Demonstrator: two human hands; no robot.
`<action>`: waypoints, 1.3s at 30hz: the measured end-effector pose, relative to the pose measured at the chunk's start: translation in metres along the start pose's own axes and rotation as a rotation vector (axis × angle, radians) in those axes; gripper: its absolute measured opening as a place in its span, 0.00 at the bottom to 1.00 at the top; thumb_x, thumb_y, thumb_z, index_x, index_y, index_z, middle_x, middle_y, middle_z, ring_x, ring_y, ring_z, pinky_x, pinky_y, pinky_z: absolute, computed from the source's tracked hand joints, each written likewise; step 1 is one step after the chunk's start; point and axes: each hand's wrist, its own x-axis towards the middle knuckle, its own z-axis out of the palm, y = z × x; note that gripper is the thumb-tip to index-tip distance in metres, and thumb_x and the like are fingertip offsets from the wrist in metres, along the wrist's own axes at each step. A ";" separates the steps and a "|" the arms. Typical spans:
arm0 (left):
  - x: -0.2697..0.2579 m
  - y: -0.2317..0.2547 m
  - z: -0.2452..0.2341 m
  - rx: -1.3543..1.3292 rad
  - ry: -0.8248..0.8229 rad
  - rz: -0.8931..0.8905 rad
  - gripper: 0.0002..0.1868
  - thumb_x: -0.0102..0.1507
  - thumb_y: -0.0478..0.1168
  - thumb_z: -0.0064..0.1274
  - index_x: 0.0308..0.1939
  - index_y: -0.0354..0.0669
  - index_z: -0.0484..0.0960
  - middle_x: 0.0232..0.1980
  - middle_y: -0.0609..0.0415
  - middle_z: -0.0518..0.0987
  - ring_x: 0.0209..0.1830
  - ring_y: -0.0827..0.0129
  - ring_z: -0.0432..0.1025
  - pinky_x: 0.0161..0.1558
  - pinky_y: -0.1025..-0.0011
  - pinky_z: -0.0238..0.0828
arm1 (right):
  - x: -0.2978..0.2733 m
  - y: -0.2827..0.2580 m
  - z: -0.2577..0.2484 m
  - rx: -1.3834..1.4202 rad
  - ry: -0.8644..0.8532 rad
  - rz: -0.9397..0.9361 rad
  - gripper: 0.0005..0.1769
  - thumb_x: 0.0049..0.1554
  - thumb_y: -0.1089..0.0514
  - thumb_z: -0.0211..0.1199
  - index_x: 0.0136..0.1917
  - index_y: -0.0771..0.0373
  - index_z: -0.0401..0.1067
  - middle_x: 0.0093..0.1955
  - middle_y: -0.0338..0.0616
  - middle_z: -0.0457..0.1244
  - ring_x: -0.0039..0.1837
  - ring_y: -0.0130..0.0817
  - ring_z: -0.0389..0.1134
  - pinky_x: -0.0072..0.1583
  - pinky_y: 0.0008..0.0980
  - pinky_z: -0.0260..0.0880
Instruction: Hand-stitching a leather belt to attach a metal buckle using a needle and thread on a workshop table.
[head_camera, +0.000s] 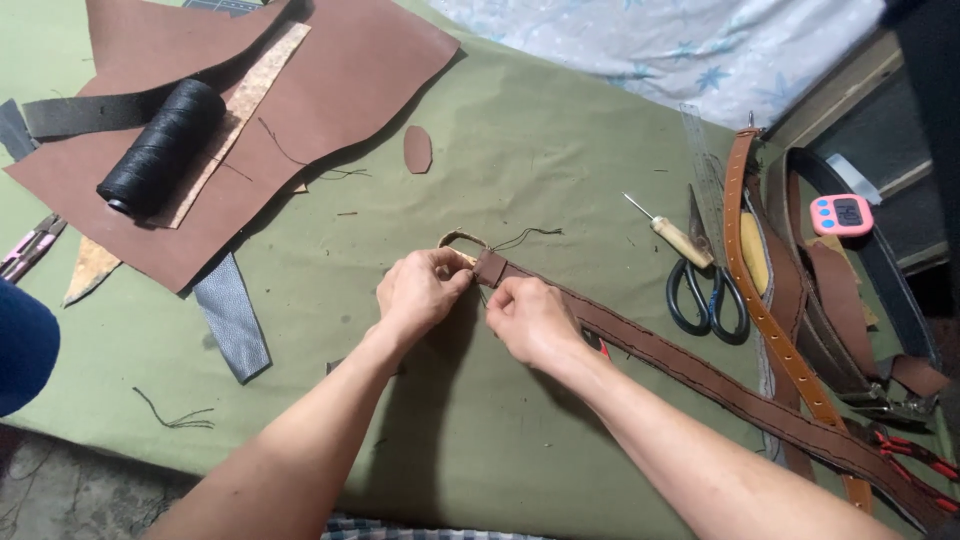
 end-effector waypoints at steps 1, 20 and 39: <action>0.001 0.000 0.001 0.000 0.000 0.002 0.10 0.60 0.57 0.57 0.44 0.79 0.88 0.48 0.57 0.87 0.59 0.57 0.77 0.60 0.59 0.73 | 0.002 0.002 0.000 0.000 0.002 0.000 0.08 0.54 0.57 0.60 0.40 0.56 0.80 0.31 0.38 0.71 0.41 0.35 0.74 0.46 0.36 0.74; -0.043 -0.010 0.039 -0.361 0.146 0.332 0.19 0.59 0.38 0.58 0.54 0.60 0.85 0.38 0.46 0.84 0.43 0.49 0.80 0.46 0.55 0.76 | 0.027 0.012 -0.003 0.373 -0.012 0.112 0.11 0.56 0.60 0.63 0.49 0.67 0.80 0.32 0.44 0.71 0.29 0.26 0.67 0.29 0.22 0.70; -0.030 -0.015 0.028 -1.073 0.141 -0.072 0.15 0.65 0.38 0.58 0.49 0.27 0.82 0.41 0.35 0.84 0.26 0.57 0.81 0.24 0.71 0.82 | 0.048 0.022 -0.029 0.340 0.128 0.055 0.10 0.56 0.59 0.62 0.48 0.62 0.81 0.37 0.45 0.72 0.32 0.28 0.70 0.29 0.23 0.75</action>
